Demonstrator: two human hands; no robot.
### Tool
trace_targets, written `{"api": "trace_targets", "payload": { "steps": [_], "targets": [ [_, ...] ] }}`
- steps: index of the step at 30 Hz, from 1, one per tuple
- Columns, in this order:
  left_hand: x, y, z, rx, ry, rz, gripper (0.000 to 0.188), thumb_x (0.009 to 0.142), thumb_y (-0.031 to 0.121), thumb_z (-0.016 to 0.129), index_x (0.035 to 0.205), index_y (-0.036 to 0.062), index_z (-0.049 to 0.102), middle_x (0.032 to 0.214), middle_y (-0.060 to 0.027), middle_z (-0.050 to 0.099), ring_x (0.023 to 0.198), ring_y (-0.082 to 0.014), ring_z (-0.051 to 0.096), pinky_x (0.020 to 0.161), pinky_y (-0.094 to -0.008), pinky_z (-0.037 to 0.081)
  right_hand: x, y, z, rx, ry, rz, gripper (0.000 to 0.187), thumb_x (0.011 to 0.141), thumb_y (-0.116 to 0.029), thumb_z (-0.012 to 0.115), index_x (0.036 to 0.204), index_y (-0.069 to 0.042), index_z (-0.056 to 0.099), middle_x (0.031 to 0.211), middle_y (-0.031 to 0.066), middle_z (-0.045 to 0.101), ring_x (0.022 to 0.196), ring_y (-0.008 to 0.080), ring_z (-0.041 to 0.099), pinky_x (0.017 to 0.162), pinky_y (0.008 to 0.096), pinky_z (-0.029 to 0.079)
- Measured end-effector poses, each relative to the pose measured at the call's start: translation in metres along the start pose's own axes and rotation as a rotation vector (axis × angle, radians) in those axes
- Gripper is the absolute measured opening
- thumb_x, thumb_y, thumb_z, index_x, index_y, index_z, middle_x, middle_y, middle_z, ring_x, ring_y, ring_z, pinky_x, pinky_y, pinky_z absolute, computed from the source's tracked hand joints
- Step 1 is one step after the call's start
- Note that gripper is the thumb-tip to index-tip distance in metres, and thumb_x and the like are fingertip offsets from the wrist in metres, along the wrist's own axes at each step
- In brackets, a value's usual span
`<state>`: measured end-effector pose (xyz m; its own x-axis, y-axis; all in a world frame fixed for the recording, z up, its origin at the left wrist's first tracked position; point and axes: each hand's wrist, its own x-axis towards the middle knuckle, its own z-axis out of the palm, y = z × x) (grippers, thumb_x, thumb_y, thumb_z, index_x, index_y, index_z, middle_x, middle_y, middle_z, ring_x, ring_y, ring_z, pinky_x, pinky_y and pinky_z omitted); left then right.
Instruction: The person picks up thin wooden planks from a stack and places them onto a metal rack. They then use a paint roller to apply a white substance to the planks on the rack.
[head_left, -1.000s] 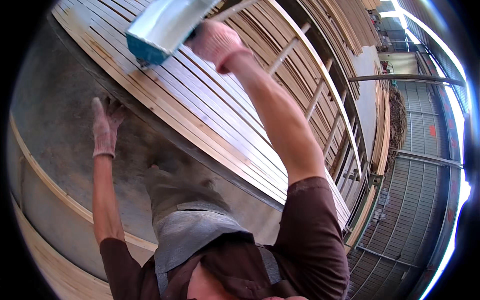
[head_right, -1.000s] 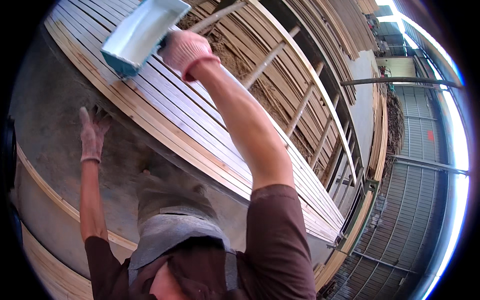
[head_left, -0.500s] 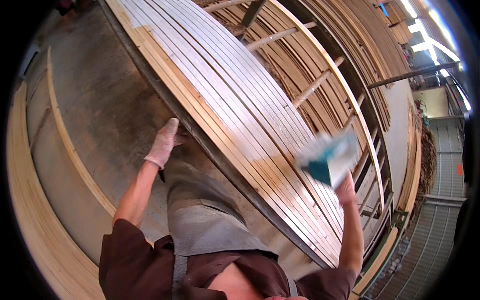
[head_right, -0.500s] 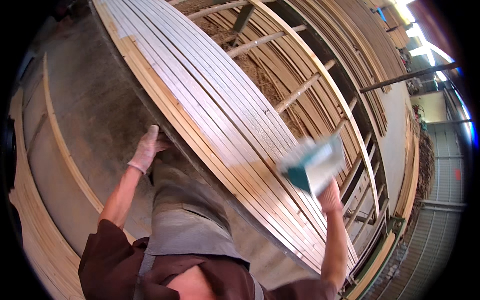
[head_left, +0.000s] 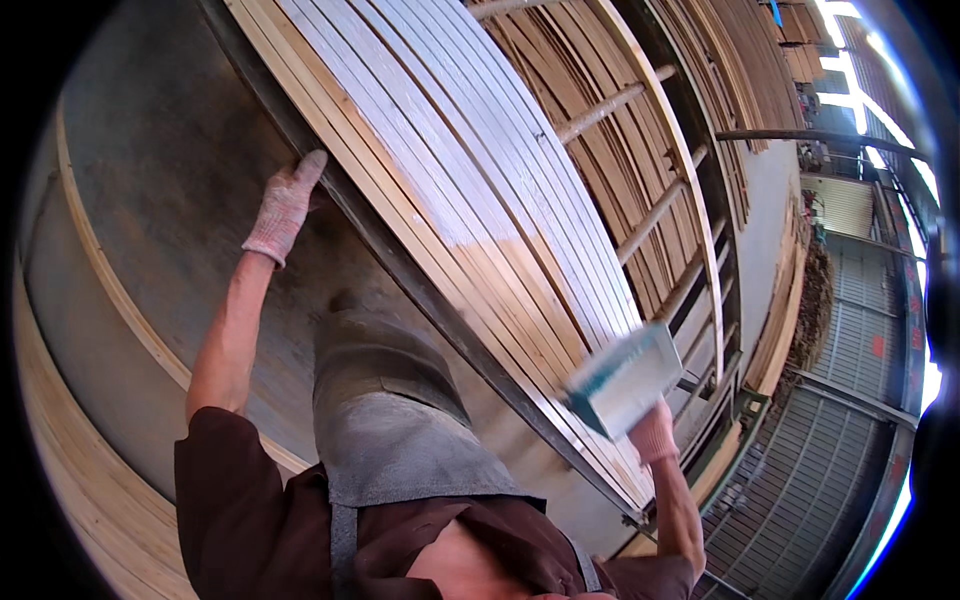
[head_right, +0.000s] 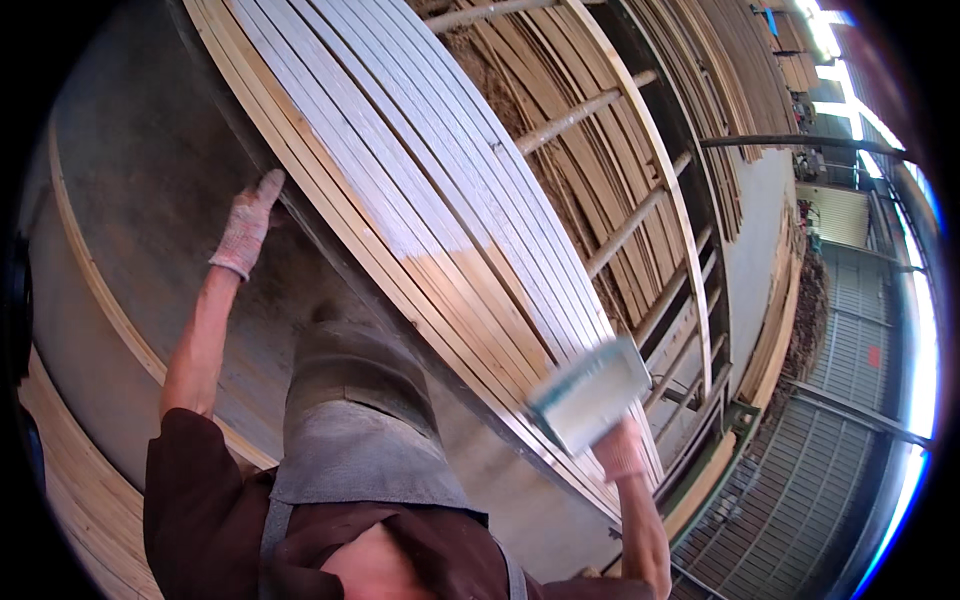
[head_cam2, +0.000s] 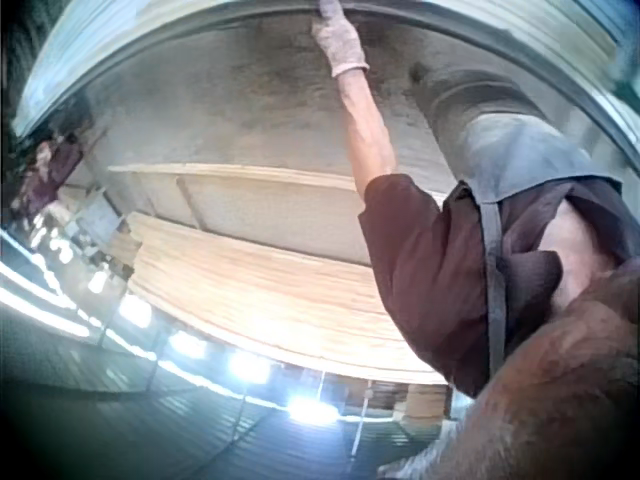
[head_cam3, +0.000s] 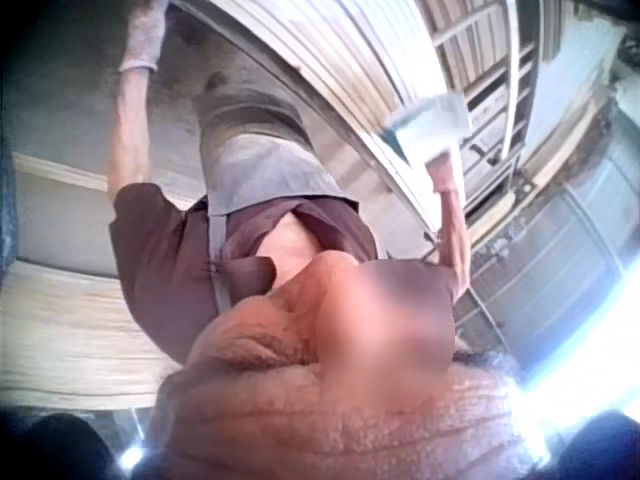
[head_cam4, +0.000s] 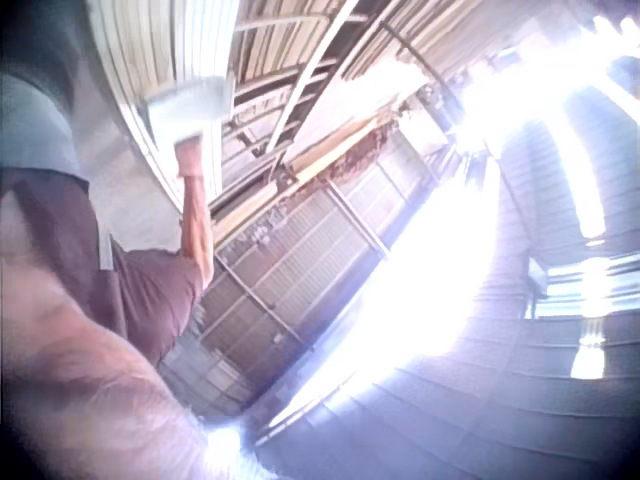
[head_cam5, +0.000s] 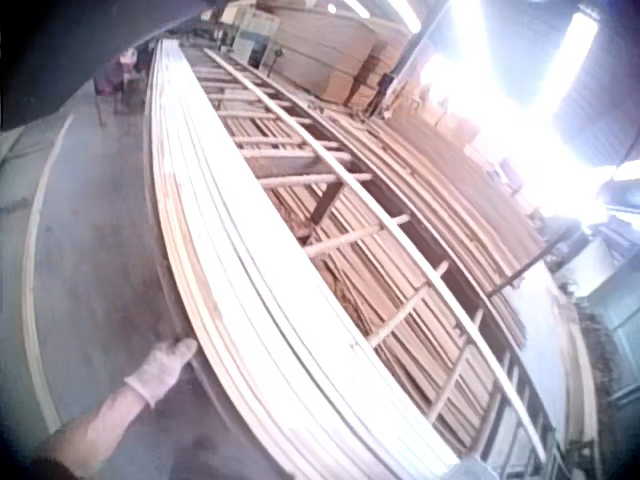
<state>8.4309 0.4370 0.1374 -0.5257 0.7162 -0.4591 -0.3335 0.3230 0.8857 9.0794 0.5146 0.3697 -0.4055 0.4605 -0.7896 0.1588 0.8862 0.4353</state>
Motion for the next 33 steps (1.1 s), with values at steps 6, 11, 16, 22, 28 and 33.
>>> {"api": "trace_targets", "payload": {
  "steps": [6, 11, 16, 22, 28, 33],
  "targets": [
    [0.014, -0.011, -0.006, 0.296, 0.146, 0.086, 0.075, 0.092, 0.072, 0.065, 0.101, -0.0015, 0.075, 0.092, -0.0093, 0.075, 0.088, -0.0180, 0.069, 0.079, -0.0383, 0.053, 0.187, 0.024, -0.211, 0.115, 0.398, 0.060, 0.028, 0.098, -0.015, 0.055, 0.118, -0.005, 0.071, 0.122, 0.0118, 0.072, 0.112, 0.0282, 0.068, 0.095, 0.0380, 0.055],
    [-0.044, -0.001, 0.031, -0.079, 0.022, -0.087, 0.085, 0.099, 0.072, 0.051, 0.146, 0.0021, 0.056, 0.133, -0.0094, 0.067, 0.112, -0.0205, 0.067, 0.098, -0.0383, 0.052, 0.264, 0.057, -0.297, 0.442, 0.602, 0.186, 0.027, 0.098, -0.022, 0.061, 0.113, -0.004, 0.075, 0.106, 0.0176, 0.076, 0.094, 0.0328, 0.075, 0.081, 0.0403, 0.062],
    [-0.098, -0.116, 0.064, -0.246, -0.085, -0.097, 0.079, 0.100, 0.068, 0.054, 0.142, 0.0008, 0.058, 0.125, -0.0123, 0.070, 0.104, -0.0240, 0.069, 0.098, -0.0403, 0.054, 0.282, 0.109, -0.143, 0.543, 0.778, 0.063, 0.029, 0.101, -0.026, 0.061, 0.118, -0.006, 0.074, 0.111, 0.0170, 0.076, 0.103, 0.0316, 0.074, 0.088, 0.0410, 0.061],
    [-0.261, -0.167, 0.185, -0.059, -0.156, -0.048, 0.073, 0.102, 0.063, 0.055, 0.138, -0.0003, 0.060, 0.123, -0.0137, 0.071, 0.104, -0.0226, 0.070, 0.097, -0.0408, 0.054, 0.114, 0.118, 0.120, -0.042, 0.549, 0.067, 0.032, 0.103, -0.017, 0.051, 0.131, -0.009, 0.065, 0.141, 0.0094, 0.063, 0.130, 0.0229, 0.057, 0.111, 0.0369, 0.045],
    [-0.358, -0.193, 0.291, -0.061, -0.243, 0.023, 0.071, 0.100, 0.061, 0.060, 0.136, 0.0001, 0.061, 0.125, -0.0114, 0.070, 0.105, -0.0216, 0.070, 0.096, -0.0369, 0.055, -0.165, 0.030, 0.453, 0.222, 0.244, 0.259, 0.053, 0.102, -0.027, 0.045, 0.152, -0.010, 0.050, 0.158, 0.0097, 0.051, 0.150, 0.0243, 0.040, 0.126, 0.0423, 0.025],
    [-0.379, -0.179, 0.334, 0.146, -0.096, 0.102, 0.067, 0.100, 0.058, 0.063, 0.139, 0.0025, 0.059, 0.121, -0.0088, 0.068, 0.100, -0.0168, 0.068, 0.087, -0.0344, 0.059, -0.347, -0.063, 0.587, 0.656, -0.126, 0.421, 0.048, 0.100, -0.025, 0.048, 0.144, -0.008, 0.057, 0.152, 0.0102, 0.057, 0.142, 0.0253, 0.049, 0.122, 0.0402, 0.035]
  ]
}}
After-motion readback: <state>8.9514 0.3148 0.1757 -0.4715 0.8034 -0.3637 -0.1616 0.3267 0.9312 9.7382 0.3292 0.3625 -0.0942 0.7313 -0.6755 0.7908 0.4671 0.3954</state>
